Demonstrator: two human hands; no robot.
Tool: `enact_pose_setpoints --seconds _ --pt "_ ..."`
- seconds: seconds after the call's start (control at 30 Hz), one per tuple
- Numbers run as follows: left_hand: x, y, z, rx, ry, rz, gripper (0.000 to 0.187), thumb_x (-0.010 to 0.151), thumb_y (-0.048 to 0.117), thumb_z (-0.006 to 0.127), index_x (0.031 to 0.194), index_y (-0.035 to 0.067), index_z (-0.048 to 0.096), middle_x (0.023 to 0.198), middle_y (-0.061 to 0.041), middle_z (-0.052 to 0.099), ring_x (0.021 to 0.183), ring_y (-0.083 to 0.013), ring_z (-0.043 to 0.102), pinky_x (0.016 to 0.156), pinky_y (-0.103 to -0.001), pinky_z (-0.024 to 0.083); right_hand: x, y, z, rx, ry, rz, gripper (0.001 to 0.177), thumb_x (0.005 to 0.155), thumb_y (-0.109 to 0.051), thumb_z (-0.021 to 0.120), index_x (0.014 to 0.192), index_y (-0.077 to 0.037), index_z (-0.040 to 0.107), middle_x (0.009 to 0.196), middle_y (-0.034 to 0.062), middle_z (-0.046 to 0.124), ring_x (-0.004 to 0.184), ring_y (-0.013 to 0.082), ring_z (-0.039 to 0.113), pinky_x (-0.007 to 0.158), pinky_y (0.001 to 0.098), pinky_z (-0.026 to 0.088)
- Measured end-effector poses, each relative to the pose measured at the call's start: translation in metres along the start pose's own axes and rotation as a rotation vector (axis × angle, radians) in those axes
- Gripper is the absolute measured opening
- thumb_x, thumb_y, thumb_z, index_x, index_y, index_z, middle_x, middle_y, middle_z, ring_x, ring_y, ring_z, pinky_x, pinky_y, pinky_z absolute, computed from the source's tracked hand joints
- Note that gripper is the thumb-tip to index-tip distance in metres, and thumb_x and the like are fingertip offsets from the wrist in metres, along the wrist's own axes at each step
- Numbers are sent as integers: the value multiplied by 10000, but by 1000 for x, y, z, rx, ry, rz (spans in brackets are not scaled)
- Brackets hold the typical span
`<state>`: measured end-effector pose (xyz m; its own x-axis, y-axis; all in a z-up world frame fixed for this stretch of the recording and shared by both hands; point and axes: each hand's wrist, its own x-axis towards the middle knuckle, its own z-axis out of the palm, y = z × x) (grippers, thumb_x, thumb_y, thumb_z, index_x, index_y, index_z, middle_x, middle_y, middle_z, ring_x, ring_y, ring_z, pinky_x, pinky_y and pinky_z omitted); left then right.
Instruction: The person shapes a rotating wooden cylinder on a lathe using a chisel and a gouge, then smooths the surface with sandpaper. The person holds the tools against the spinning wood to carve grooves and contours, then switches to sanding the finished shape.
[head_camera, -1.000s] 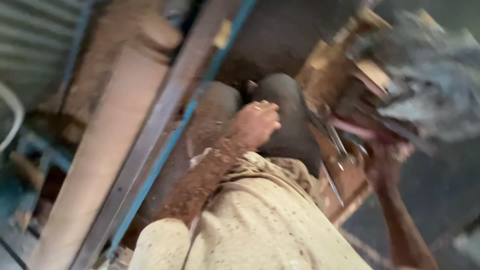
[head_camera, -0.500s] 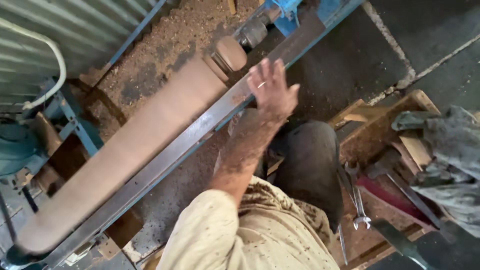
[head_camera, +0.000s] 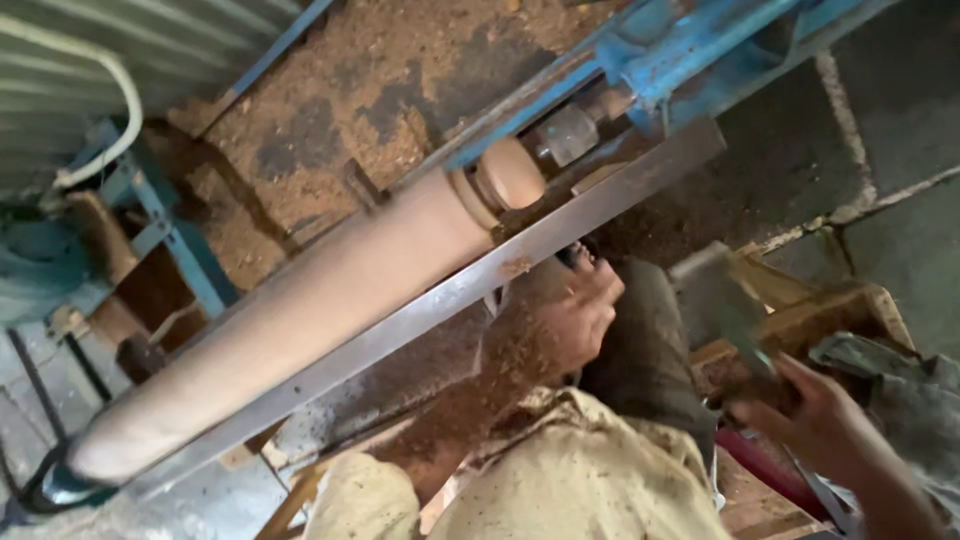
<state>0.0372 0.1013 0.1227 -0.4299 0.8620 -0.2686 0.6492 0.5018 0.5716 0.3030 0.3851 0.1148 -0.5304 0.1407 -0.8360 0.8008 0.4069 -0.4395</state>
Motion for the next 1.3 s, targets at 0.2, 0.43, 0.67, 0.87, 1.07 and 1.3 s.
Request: enact_pose_setpoints --seconds 0.2,0.43,0.67,0.87,1.07,1.3 --pt "-16 -9 30 -67 649 240 330 1081 80 608 1380 -60 587 1467 -216 588 1433 -394 549 1242 -492 458 94 -129 -15 -97 -16 -134 494 816 -380 807 1173 -57 694 789 114 746 675 209 705 634 417 579" --pt "30 -65 69 -274 378 460 619 1000 226 670 1517 1 414 1605 -178 356 1531 -335 301 1306 -480 261 159 -139 -56 -511 -20 -391 531 835 -507 694 1173 -98 707 839 125 730 756 272 712 688 443 548" --pt "74 -84 96 -2256 -40 999 962 922 390 744 1664 69 223 1753 -130 100 1647 -270 18 1379 -459 46 208 -163 -88 -930 -94 -128 597 846 -670 707 1066 -119 772 924 133 738 836 303 748 767 435 647" --pt "81 -98 122 -2268 60 959 1148 817 444 843 1667 55 177 1762 -115 27 1656 -244 -34 1387 -429 -1 226 -172 -100 -967 -3 -365 322 828 -409 691 993 -140 754 937 150 771 890 379 752 818 501 610" --pt "85 -109 121 -2285 -22 903 1234 757 462 862 1671 100 118 1754 -65 0 1627 -214 -72 1371 -413 -18 219 -167 -94 -945 70 -335 329 846 -414 678 1034 -151 739 940 193 749 893 422 737 831 528 600" --pt "85 -87 109 -2214 138 1091 1151 811 460 826 1663 21 189 1753 -161 109 1637 -339 -50 1361 -524 -98 212 -160 -88 -942 92 -437 312 866 -403 648 969 -115 713 904 189 749 870 410 733 798 522 601"
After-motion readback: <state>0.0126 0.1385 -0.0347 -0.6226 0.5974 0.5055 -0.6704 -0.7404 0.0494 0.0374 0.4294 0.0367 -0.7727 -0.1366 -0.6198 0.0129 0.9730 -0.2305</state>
